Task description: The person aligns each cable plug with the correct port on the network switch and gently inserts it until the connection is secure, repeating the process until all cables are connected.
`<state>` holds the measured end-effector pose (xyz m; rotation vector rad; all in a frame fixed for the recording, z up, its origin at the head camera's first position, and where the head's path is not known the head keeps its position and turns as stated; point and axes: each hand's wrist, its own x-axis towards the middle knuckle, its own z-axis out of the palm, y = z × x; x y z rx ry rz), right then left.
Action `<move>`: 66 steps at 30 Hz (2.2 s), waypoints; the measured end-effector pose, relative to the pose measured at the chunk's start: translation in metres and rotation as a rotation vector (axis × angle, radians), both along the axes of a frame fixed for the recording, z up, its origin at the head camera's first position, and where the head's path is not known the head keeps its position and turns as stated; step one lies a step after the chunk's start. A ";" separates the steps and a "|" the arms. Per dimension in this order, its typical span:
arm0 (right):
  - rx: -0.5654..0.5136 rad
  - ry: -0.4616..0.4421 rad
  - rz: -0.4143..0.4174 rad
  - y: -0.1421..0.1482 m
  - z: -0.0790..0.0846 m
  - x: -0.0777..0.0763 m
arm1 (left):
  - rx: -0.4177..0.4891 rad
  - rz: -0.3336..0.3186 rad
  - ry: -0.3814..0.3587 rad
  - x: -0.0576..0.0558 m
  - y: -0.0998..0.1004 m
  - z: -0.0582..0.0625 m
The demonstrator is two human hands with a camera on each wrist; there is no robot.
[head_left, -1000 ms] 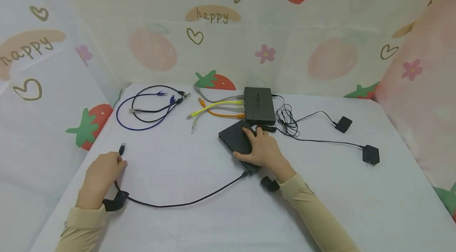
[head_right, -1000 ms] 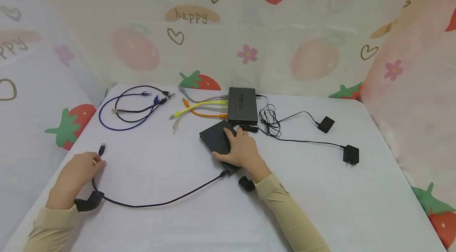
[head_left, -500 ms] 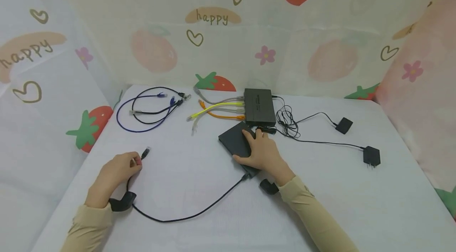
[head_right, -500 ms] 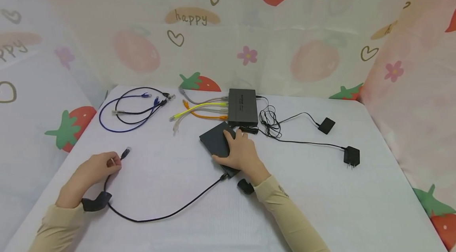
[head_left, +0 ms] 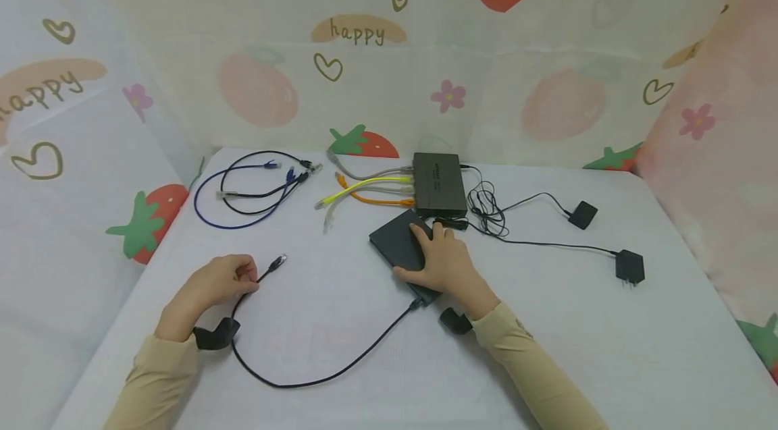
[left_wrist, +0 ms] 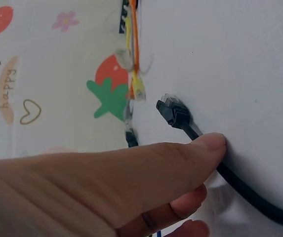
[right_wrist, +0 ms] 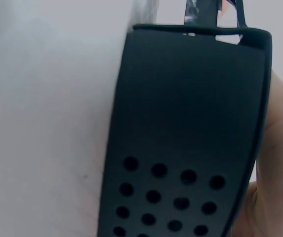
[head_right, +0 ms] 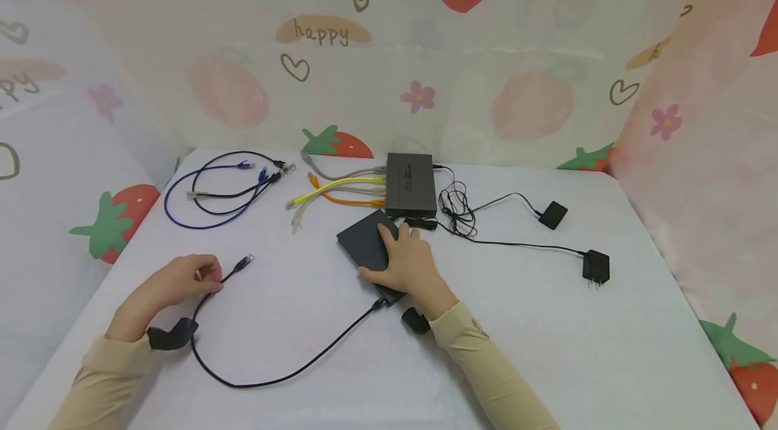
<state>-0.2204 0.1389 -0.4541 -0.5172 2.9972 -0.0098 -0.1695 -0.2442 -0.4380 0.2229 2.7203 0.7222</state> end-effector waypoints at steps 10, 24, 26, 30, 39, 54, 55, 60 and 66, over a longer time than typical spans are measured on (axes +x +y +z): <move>0.003 0.004 0.000 -0.001 0.000 0.001 | -0.025 0.001 -0.010 -0.022 0.005 0.002; 0.005 0.007 0.001 0.000 -0.001 0.001 | -0.052 0.074 0.268 -0.092 -0.012 -0.003; 0.004 0.009 0.002 0.000 -0.001 0.001 | -0.060 0.098 0.310 -0.103 -0.016 -0.006; 0.008 0.017 0.005 0.000 0.000 0.001 | -0.101 0.120 0.376 -0.121 -0.023 -0.011; 0.022 0.021 0.010 -0.001 -0.002 0.001 | -0.158 0.130 0.515 -0.139 -0.035 -0.021; 0.001 0.041 0.011 0.000 -0.002 0.001 | -0.153 -0.058 0.325 -0.132 -0.036 -0.026; 0.000 0.041 0.012 0.000 -0.002 0.001 | -0.157 -0.064 0.320 -0.131 -0.036 -0.027; 0.003 0.040 0.011 0.000 -0.003 0.001 | -0.168 -0.076 0.320 -0.130 -0.036 -0.032; 0.007 0.031 0.005 0.000 -0.003 0.001 | -0.188 -0.099 0.359 -0.131 -0.035 -0.035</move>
